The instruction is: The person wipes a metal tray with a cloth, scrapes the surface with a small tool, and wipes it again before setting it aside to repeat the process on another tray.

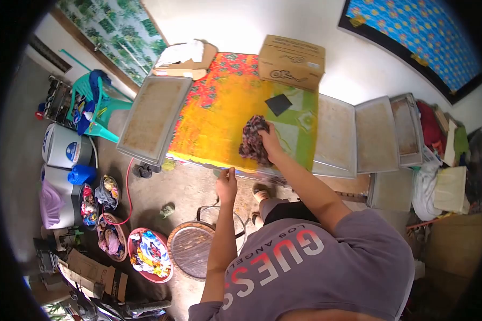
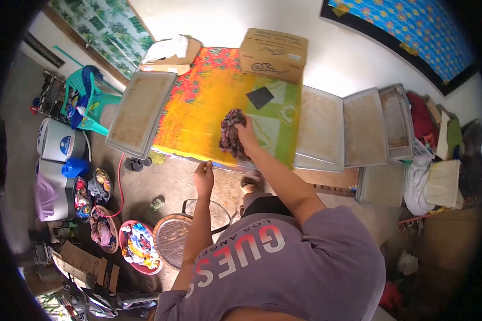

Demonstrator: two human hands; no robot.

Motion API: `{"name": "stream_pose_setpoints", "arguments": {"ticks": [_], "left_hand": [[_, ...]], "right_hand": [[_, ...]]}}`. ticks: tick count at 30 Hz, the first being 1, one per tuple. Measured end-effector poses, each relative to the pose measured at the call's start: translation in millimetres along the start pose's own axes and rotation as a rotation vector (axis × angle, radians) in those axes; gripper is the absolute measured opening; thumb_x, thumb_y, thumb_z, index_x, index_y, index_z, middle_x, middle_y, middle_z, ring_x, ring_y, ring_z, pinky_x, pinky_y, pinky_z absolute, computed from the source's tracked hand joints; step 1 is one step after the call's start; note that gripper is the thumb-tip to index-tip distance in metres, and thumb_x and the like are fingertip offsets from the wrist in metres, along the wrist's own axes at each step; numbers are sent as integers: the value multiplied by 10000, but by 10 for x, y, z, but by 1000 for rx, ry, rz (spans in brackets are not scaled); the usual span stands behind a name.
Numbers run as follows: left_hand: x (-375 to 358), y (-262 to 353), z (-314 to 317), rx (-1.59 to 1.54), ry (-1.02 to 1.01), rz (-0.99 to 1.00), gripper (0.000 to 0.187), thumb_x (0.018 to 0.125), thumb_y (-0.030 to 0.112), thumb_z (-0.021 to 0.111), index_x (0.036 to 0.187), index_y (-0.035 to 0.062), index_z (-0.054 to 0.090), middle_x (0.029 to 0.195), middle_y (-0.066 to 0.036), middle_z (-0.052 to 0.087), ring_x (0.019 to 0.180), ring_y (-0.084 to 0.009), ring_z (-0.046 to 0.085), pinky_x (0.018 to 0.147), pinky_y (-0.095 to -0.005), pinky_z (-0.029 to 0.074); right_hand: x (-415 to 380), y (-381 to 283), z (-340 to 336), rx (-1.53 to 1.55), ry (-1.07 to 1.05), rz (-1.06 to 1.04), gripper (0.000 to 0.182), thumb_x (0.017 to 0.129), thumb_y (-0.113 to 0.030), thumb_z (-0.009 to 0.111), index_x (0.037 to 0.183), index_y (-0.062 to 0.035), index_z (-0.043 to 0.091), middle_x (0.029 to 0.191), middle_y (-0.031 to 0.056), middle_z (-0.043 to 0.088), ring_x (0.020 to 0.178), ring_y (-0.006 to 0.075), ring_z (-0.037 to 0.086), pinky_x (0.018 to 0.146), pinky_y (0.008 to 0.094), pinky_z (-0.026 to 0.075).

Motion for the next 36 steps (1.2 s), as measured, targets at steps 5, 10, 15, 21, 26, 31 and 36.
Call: {"name": "stream_pose_setpoints", "arguments": {"ticks": [5, 10, 15, 21, 26, 31, 36], "left_hand": [[-306, 404, 466, 85, -92, 232, 614, 850, 405, 703, 1313, 37, 542, 934, -152, 674, 814, -226, 645, 757, -371, 495], [-539, 730, 1168, -330, -492, 92, 576, 888, 315, 680, 1346, 15, 498, 1156, -126, 649, 931, -201, 642, 830, -345, 499], [-1071, 1552, 2185, -460, -951, -163, 468, 935, 314, 613, 1300, 30, 542, 962, -45, 667, 793, -110, 583, 708, -232, 464], [-1582, 1213, 3886, -343, -1028, -387, 544, 916, 401, 611, 1340, 74, 510, 1093, -72, 654, 840, -147, 627, 694, -302, 513], [-1708, 493, 4452, -334, -804, -853, 672, 905, 401, 603, 1465, 144, 335, 1272, -138, 562, 1045, -297, 595, 770, -464, 518], [-1789, -274, 4874, -562, -400, -1130, 666, 886, 321, 625, 1450, 143, 318, 1433, -157, 375, 1270, -336, 417, 822, -561, 481], [-1884, -682, 5242, -969, -112, -1214, 402, 883, 234, 606, 1231, 91, 462, 1331, -105, 435, 1291, -313, 379, 907, -643, 415]], "right_hand": [[308, 68, -365, -517, 63, 72, 997, 878, -466, 633, 1505, -31, -8, 1490, 306, 239, 1389, 387, 277, 1125, 436, 256], [113, -328, -987, -399, 131, -396, 771, 836, -306, 686, 1431, 10, 312, 1435, 257, 370, 1346, 417, 319, 1099, 467, 271], [154, -65, -2693, -625, 596, -561, 708, 810, -239, 690, 1389, 8, 366, 1327, 232, 474, 1247, 408, 407, 1056, 495, 303], [566, 1069, -4952, -777, 382, 393, 715, 810, -298, 683, 1399, -53, 360, 1360, 223, 438, 1229, 398, 459, 1011, 489, 394], [528, 2076, -5912, -634, 196, 695, 546, 849, -252, 642, 1315, -23, 472, 1145, 168, 581, 953, 280, 575, 742, 425, 471], [475, 2476, -6187, -566, 104, 770, 543, 894, -305, 611, 1338, -57, 422, 1208, 148, 507, 961, 281, 530, 729, 475, 439], [252, 2209, -6042, -480, 197, 924, 567, 881, -317, 643, 1352, -115, 402, 1350, 137, 416, 1150, 327, 438, 877, 543, 396]]}}
Point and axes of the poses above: each hand's wrist, its own x-axis towards the middle knuckle, its own z-axis out of the palm, y = z × x, the point moved 8 cm from there along x, towards the middle knuckle
